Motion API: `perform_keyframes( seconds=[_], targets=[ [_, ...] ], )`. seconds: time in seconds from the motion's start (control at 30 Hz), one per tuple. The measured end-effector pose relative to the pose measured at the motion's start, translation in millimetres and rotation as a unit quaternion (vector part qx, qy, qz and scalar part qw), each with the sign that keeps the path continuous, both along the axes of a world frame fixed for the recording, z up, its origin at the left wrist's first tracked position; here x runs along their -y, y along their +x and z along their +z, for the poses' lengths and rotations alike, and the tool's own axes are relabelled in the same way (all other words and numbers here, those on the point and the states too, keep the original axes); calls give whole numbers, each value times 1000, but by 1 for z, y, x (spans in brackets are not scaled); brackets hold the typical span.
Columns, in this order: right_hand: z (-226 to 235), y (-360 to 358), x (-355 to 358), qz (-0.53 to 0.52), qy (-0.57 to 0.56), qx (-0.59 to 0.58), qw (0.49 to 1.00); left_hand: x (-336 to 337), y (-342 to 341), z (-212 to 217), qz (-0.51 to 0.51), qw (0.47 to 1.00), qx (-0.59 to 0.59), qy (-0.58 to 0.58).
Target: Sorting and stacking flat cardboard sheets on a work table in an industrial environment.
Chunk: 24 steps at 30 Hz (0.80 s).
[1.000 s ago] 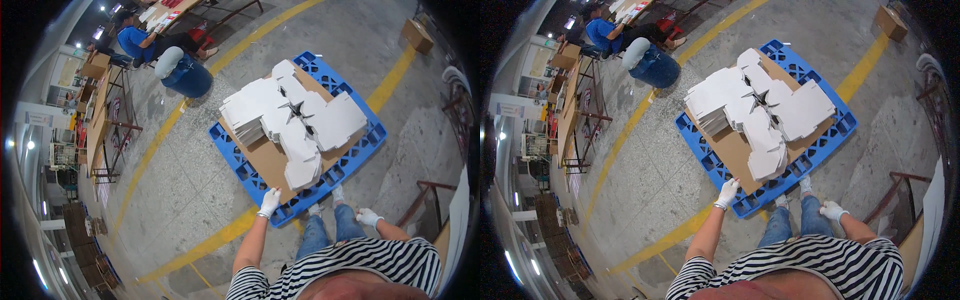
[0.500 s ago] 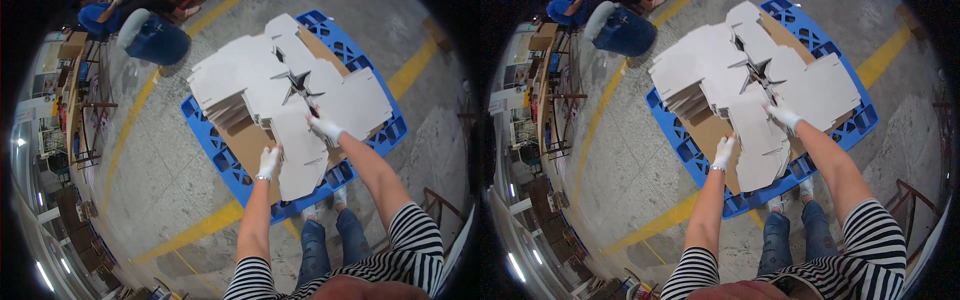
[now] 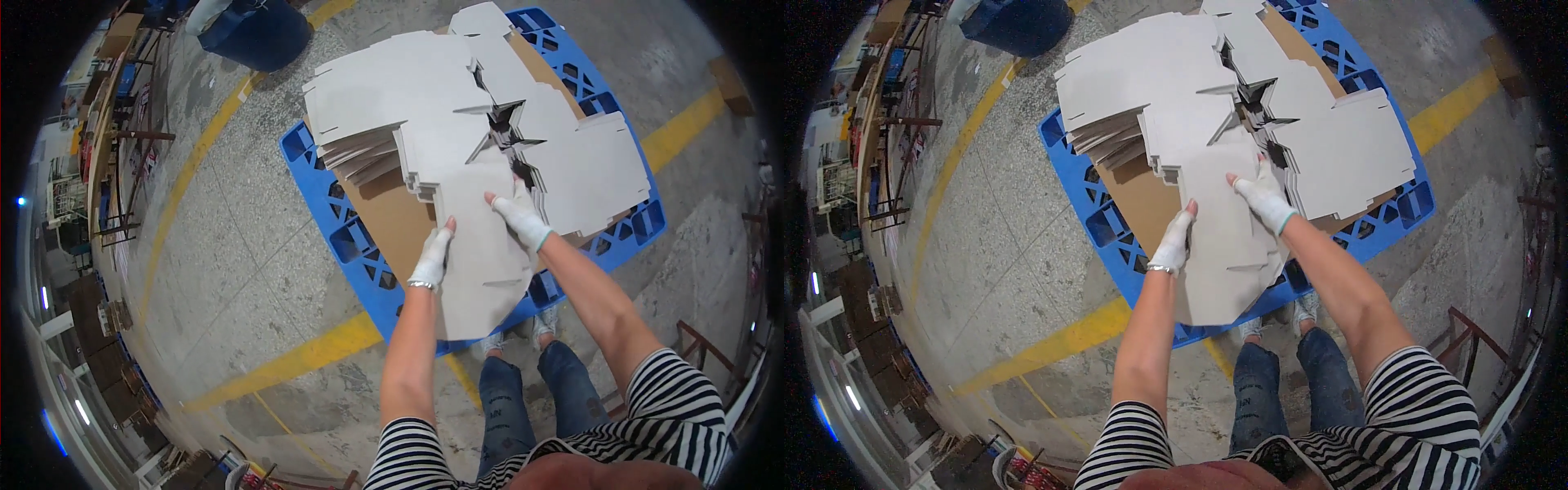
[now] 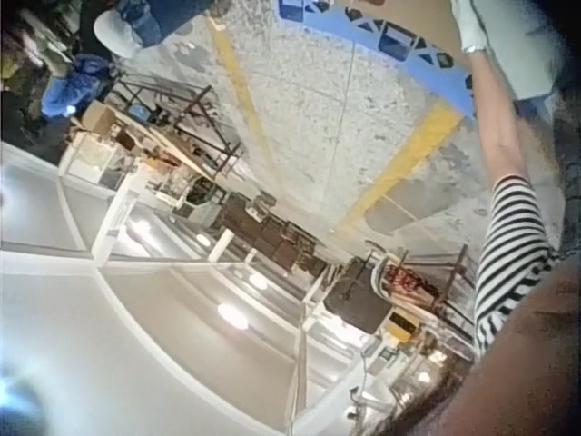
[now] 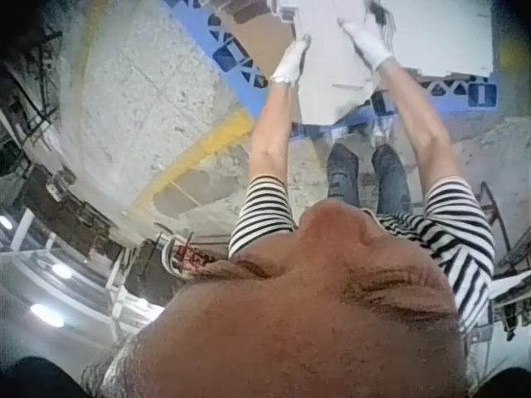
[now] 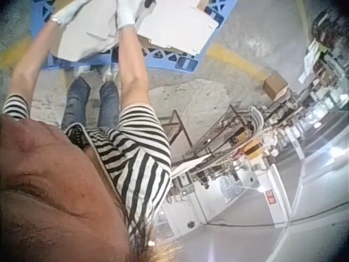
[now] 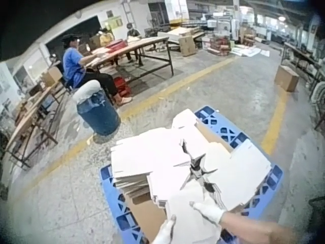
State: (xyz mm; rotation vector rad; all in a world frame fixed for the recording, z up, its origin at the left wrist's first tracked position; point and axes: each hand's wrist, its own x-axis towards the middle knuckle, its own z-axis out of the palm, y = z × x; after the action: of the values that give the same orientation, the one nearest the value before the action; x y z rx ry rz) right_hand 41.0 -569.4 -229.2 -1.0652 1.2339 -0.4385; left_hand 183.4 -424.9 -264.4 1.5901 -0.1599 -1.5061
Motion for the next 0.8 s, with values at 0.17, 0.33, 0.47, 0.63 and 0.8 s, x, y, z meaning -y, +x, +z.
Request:
perform_keyframes(
  seconds=[0.17, 0.33, 0.47, 0.63, 0.8],
  targets=[
    [-23, -19, -65, 16, 39, 69, 997, -55, 5, 4, -50, 993, 66, 82],
    [-21, -59, -133, 9, 140, 98, 985, -115, -20, -1, -84, 992, -2, 97],
    [-26, -79, -170, -33, 180, -2, 983, -127, -42, -23, -116, 986, 35, 112],
    [-40, -97, -176, 43, 147, -48, 987, -117, -50, -44, 1, 998, 62, 10],
    [12, -95, -76, 395, -40, -288, 871, -120, -48, -39, 0, 995, 94, 31]
  ],
)
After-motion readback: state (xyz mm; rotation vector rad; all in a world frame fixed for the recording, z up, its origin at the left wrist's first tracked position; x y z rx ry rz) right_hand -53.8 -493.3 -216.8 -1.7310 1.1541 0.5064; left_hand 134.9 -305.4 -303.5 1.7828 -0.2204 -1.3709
